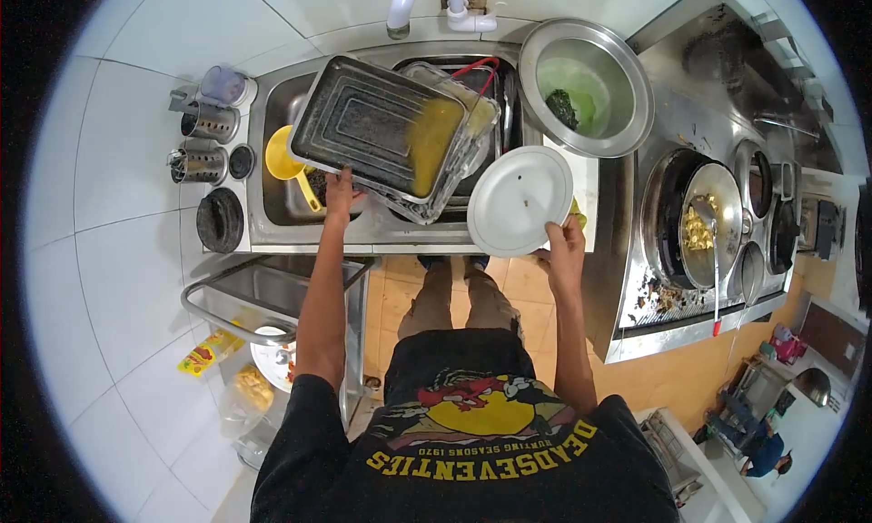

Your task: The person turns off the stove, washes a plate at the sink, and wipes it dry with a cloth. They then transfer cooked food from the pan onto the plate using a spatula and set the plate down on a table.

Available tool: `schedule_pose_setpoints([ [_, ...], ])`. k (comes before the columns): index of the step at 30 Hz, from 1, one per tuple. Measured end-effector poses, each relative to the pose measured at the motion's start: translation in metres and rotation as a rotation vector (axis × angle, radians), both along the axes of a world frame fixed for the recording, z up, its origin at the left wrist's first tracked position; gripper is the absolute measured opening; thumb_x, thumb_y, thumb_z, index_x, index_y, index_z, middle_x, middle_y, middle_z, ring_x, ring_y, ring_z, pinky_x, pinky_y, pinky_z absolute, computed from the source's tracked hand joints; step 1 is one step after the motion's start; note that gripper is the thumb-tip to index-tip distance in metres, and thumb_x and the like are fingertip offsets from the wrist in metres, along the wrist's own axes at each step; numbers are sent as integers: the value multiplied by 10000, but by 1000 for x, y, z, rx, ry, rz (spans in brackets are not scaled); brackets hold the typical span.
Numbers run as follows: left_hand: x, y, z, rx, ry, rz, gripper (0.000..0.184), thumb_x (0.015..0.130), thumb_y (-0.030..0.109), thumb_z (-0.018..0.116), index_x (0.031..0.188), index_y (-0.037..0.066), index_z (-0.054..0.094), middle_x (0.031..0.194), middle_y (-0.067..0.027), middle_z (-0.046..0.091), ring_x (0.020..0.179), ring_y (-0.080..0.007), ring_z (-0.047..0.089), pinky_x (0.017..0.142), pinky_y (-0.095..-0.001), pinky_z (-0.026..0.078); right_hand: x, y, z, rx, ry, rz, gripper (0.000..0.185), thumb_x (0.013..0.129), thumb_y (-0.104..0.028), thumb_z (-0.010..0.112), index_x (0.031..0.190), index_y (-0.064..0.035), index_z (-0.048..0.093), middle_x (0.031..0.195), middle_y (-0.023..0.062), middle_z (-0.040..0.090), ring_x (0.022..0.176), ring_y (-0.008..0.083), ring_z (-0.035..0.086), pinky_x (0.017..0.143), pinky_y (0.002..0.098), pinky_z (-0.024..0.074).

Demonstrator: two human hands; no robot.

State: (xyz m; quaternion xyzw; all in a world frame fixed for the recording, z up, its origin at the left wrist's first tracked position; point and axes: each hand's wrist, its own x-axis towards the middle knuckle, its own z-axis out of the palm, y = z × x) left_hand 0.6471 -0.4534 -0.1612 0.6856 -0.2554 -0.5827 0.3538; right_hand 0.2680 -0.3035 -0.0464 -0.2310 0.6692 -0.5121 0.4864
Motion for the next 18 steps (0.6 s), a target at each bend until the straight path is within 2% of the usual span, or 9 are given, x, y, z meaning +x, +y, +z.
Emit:
schedule_pose_setpoints([
  [1, -4, 2, 2, -3, -39, 31, 844, 876, 439, 558, 1452, 65, 66, 1443, -165, 256, 1036, -316, 574, 765, -368, 567, 0, 2, 2, -19, 3, -17, 70, 861, -114, 526, 823, -65, 494, 752, -16, 508, 670, 45, 470, 577, 239, 465],
  [4, -4, 4, -6, -15, -44, 47, 904, 847, 489, 586, 1459, 89, 54, 1457, -149, 242, 1016, -297, 575, 746, -366, 565, 6, 3, 28, 16, -128, -62, 46, 873, -115, 516, 892, -74, 525, 836, -1, 569, 720, 56, 546, 590, 259, 528],
  [7, -4, 5, -6, -46, -60, 63, 940, 834, 497, 604, 1461, 84, 38, 1449, -161, 250, 980, -276, 578, 735, -353, 561, 6, 6, 33, 71, -134, -53, 75, 877, -118, 509, 937, -83, 537, 885, 2, 586, 748, 71, 566, 599, 269, 531],
  [13, -4, 6, 3, -46, -28, 25, 957, 832, 476, 624, 1463, 81, 24, 1320, -168, 400, 922, -232, 566, 774, -369, 540, 14, -3, 26, -5, -240, -52, 102, 879, -130, 509, 966, -87, 543, 898, 1, 590, 769, 77, 569, 632, 277, 535],
  [16, -8, 12, 18, -43, -2, 49, 908, 851, 446, 619, 1456, 64, 59, 1227, -138, 461, 889, -202, 544, 786, -344, 498, 23, -16, 21, -17, -297, -86, 103, 878, -128, 511, 966, -80, 537, 908, 9, 590, 773, 80, 573, 647, 282, 539],
  [18, -8, 23, 22, -116, -58, 148, 795, 864, 412, 619, 1423, 58, 178, 1165, -108, 483, 870, -168, 526, 772, -310, 465, 29, -25, 21, -54, -341, -47, 115, 873, -127, 513, 982, -100, 536, 910, -2, 586, 777, 67, 563, 601, 243, 500],
])
